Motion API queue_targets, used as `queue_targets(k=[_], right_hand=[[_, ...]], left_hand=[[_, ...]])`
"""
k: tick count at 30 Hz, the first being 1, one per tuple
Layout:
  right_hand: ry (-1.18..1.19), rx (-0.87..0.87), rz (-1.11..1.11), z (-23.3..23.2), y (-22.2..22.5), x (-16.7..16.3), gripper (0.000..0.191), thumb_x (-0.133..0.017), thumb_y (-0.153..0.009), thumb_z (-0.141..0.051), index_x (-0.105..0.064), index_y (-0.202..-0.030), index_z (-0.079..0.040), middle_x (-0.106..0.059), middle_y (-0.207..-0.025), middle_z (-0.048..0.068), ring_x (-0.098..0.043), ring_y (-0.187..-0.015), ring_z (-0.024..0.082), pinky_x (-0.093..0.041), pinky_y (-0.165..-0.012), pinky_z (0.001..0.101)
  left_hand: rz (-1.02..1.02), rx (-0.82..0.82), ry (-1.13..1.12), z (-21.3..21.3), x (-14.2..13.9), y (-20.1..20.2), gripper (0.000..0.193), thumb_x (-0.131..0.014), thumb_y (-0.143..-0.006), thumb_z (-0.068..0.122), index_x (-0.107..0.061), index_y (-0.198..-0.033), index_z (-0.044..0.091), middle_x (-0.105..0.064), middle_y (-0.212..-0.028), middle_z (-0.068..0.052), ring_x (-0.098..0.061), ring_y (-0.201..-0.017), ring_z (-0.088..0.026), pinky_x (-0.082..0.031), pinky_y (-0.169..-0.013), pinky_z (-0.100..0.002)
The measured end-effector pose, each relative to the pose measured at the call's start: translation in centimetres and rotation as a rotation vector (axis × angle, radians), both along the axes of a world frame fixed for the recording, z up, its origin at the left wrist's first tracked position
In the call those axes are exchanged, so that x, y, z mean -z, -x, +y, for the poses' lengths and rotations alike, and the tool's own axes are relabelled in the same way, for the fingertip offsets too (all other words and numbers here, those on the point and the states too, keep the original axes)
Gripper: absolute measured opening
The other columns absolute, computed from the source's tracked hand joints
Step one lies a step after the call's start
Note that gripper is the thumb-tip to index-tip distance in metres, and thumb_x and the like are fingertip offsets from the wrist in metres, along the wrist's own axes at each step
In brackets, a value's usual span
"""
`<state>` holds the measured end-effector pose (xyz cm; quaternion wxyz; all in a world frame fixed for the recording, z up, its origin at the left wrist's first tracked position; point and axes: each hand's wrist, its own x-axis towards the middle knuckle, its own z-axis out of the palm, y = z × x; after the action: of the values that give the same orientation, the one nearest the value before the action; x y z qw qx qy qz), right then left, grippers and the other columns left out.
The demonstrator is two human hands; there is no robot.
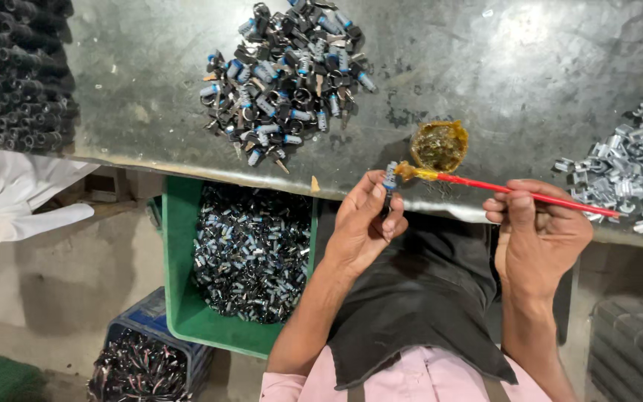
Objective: The person repeatedly picks small cylindrical electronic components from a pile, applies a yellow substance with a brush, and attaches a metal ring to each component. The finished units are placed back on the table.
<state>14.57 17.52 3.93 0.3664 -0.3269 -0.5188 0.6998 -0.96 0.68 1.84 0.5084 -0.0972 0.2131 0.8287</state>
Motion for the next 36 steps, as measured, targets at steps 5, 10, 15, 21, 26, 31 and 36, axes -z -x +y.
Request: queue_targets(k=[5, 10, 15, 21, 26, 31, 36], right_hand=[[-0.17, 0.014, -0.049, 0.8, 1.5, -1.7, 0.018, -0.069, -0.118, -0.008, -0.065, -0.119, 0.01, -0.07, -0.096, 0.016, -0.071, -0.083, 0.02, -0.062, -0.08, 0.0313], [-0.162, -0.337, -0.601, 1.2, 2.5, -5.2, 0.022, -0.065, -0.1, -0.011, -0.073, -0.117, 0.001, -0.074, -0.09, 0.01, -0.069, -0.075, 0.014, -0.057, -0.069, 0.0253], [-0.437, -0.583, -0.444, -2.7, 4.4, -6.2, 0.032, -0.077, -0.086, -0.002, -0.075, -0.118, -0.006, -0.074, -0.102, 0.008, -0.067, -0.083, 0.01, -0.053, -0.069, 0.0226], [-0.443, -0.662, -0.26, -3.9, 6.7, -5.6, 0.037, -0.079, -0.083, 0.0, -0.074, -0.119, -0.008, -0.072, -0.107, 0.008, -0.068, -0.083, 0.012, -0.054, -0.069, 0.0233], [-0.593, -0.667, -0.297, -4.4, 6.8, -5.1, 0.021, -0.08, -0.087, -0.005, -0.075, -0.107, -0.009, -0.074, -0.101, 0.004, -0.072, -0.086, 0.015, -0.056, -0.072, 0.0282], [-0.657, -0.727, -0.268, -6.8, 8.1, -2.8, 0.015, -0.077, -0.087, -0.009, -0.071, -0.1, -0.004, -0.07, -0.096, 0.009, -0.069, -0.083, 0.023, -0.055, -0.069, 0.0331], [-0.506, -0.856, -0.239, -7.8, 8.6, -0.7, 0.013, -0.077, -0.088, -0.01, -0.072, -0.1, -0.005, -0.072, -0.093, 0.008, -0.072, -0.08, 0.02, -0.057, -0.067, 0.0308]], left_hand=[[-0.006, 0.004, -0.056, -0.1, -0.8, 0.0, 0.019, -0.063, -0.109, 0.02, -0.053, -0.121, 0.011, -0.068, -0.094, -0.009, -0.055, -0.07, -0.013, -0.042, -0.065, -0.028], [0.012, 0.055, -0.151, -1.5, -1.8, 0.2, 0.027, -0.067, -0.106, 0.022, -0.051, -0.125, 0.011, -0.067, -0.091, -0.006, -0.054, -0.068, -0.012, -0.041, -0.065, -0.028], [0.016, 0.171, -0.226, -4.0, -2.6, 0.7, 0.044, -0.073, -0.103, 0.026, -0.048, -0.135, 0.009, -0.065, -0.085, -0.004, -0.052, -0.065, -0.009, -0.037, -0.064, -0.026], [0.092, 0.243, -0.235, -5.8, -2.0, 0.5, 0.048, -0.074, -0.102, 0.027, -0.045, -0.134, 0.006, -0.067, -0.084, -0.006, -0.052, -0.062, -0.007, -0.037, -0.06, -0.025], [0.364, 0.313, 0.058, -7.0, -1.8, 0.3, 0.047, -0.071, -0.103, 0.024, -0.044, -0.134, 0.003, -0.071, -0.089, -0.011, -0.056, -0.066, -0.009, -0.042, -0.061, -0.021], [0.516, 0.36, 0.333, -9.1, -3.4, 0.5, 0.04, -0.067, -0.099, 0.015, -0.042, -0.13, 0.006, -0.07, -0.087, -0.01, -0.063, -0.073, -0.011, -0.046, -0.061, -0.022], [0.578, 0.443, 0.44, -11.4, -5.3, 1.4, 0.045, -0.067, -0.098, 0.012, -0.043, -0.136, 0.005, -0.074, -0.086, -0.011, -0.055, -0.065, -0.006, -0.044, -0.061, -0.021]])
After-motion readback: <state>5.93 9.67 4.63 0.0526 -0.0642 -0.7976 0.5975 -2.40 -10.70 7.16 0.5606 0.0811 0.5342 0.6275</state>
